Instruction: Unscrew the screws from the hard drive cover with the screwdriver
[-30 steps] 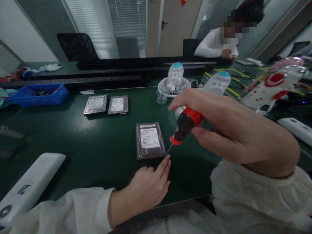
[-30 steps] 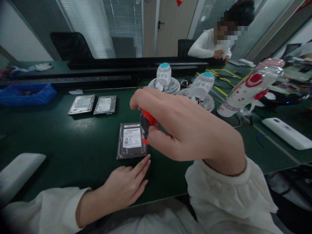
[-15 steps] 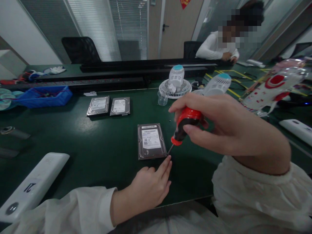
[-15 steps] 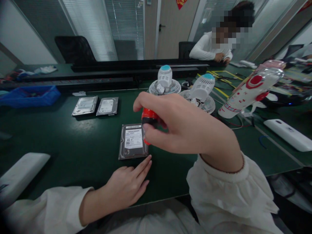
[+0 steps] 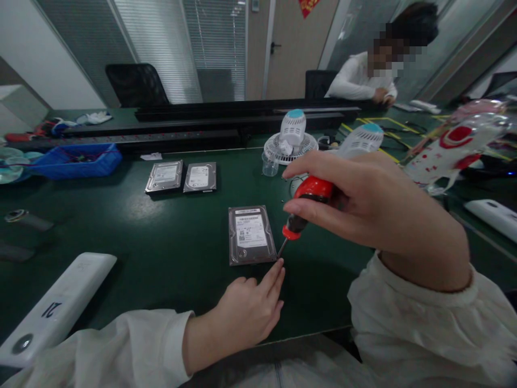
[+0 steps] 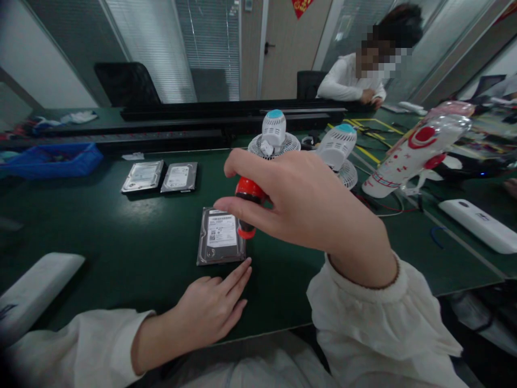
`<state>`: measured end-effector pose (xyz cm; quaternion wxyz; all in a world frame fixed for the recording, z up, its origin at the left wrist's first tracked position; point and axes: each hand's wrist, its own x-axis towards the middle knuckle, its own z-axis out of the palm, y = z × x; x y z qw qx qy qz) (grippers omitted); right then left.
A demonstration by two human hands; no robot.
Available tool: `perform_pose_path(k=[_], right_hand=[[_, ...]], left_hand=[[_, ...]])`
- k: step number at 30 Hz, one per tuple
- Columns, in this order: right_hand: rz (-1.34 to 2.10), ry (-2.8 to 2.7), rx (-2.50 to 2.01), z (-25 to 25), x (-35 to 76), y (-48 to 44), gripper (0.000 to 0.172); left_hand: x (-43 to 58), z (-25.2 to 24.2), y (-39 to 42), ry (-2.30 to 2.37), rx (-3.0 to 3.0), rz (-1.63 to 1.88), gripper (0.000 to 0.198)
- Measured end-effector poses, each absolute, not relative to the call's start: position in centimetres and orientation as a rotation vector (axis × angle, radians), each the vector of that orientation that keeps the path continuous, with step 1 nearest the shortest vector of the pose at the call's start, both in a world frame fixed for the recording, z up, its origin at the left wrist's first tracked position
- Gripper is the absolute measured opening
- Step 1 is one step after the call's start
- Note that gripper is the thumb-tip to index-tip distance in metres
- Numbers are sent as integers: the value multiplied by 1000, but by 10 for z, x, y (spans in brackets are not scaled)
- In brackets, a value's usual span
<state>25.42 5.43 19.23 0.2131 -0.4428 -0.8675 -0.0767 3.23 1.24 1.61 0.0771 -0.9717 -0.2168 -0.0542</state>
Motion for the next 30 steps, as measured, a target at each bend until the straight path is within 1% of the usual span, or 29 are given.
perform_pose_path(k=[1,3,6,9,10,12,14,15,19,22,24,26,30], right_hand=[[-236,-2420,-1243,192,254,55,45],[-193,-2474,-1191,193,256,56,45],[-102,-2525,-1010,194,258,57,37],[-195,-2432,-999,191,258,58,30],[-256,-2392,-1052,190,257,58,32],[-357,-2353,-1174,190,256,57,45],[-333,-2407,-1229,192,256,56,54],[-279,-2449,-1204,194,256,55,53],[-51,-2504,-1027,200,256,50,40],[-84,-2439,-1091,199,253,49,31],[-199,-2433,-1122,197,252,49,36],[-232,-2479,-1076,197,252,50,40],[-40,-2522,-922,200,251,49,31]], left_hand=[[32,16,12,-651,-2911,-161,59],[32,15,12,-653,-2910,-149,60],[32,13,12,-655,-2910,-125,61],[32,12,12,-652,-2916,-114,62],[32,12,12,-649,-2919,-109,63],[32,13,12,-649,-2924,-95,63],[33,14,12,-651,-2928,-78,63],[33,15,12,-650,-2928,-73,63],[32,14,13,-638,-2932,-91,62],[32,13,13,-638,-2936,-101,62],[31,12,13,-643,-2930,-108,63],[31,13,13,-645,-2925,-120,63],[32,14,13,-654,-2930,-118,62]])
